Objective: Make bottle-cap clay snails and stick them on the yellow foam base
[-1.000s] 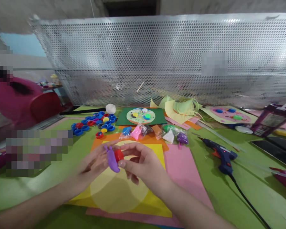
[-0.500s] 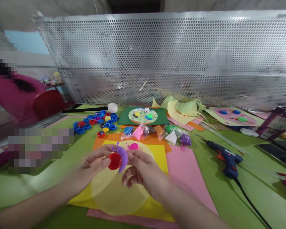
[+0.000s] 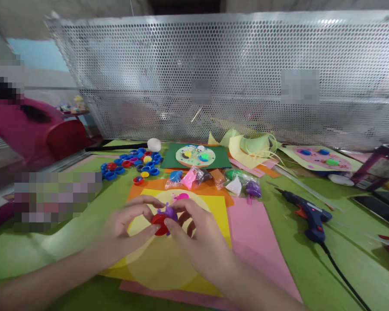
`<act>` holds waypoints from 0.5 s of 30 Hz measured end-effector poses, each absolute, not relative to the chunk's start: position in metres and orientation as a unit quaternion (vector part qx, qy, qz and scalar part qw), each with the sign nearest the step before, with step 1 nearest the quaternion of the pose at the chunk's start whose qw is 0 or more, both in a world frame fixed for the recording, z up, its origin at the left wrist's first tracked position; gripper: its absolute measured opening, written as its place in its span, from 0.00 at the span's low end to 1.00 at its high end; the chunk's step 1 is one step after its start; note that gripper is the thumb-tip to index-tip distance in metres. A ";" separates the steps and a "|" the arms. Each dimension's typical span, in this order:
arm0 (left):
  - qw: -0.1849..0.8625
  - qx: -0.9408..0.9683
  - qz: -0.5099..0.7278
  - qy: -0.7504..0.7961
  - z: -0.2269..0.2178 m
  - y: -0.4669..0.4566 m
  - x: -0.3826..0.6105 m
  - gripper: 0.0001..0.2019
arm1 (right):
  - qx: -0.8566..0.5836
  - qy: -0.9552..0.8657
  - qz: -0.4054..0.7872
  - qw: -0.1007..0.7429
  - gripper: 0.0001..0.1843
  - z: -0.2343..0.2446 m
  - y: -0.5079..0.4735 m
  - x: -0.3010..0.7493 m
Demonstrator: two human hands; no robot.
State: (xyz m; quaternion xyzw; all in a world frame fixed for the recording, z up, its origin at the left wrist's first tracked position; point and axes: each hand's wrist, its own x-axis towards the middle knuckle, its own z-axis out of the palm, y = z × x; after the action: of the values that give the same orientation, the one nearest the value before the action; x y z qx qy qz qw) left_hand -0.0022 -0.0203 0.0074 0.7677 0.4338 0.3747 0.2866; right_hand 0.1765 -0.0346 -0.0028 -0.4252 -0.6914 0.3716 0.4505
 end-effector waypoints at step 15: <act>0.539 0.608 0.299 0.501 0.008 -0.010 0.002 0.13 | -0.628 -0.710 -0.033 0.316 0.09 0.035 -0.011 0.235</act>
State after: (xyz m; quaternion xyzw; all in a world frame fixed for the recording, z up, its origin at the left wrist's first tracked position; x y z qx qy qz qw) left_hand 0.0017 -0.0098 0.0075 0.6080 0.5008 0.2985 0.5389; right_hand 0.2349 -0.0109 0.0348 -0.6281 -0.7104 -0.0328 0.3157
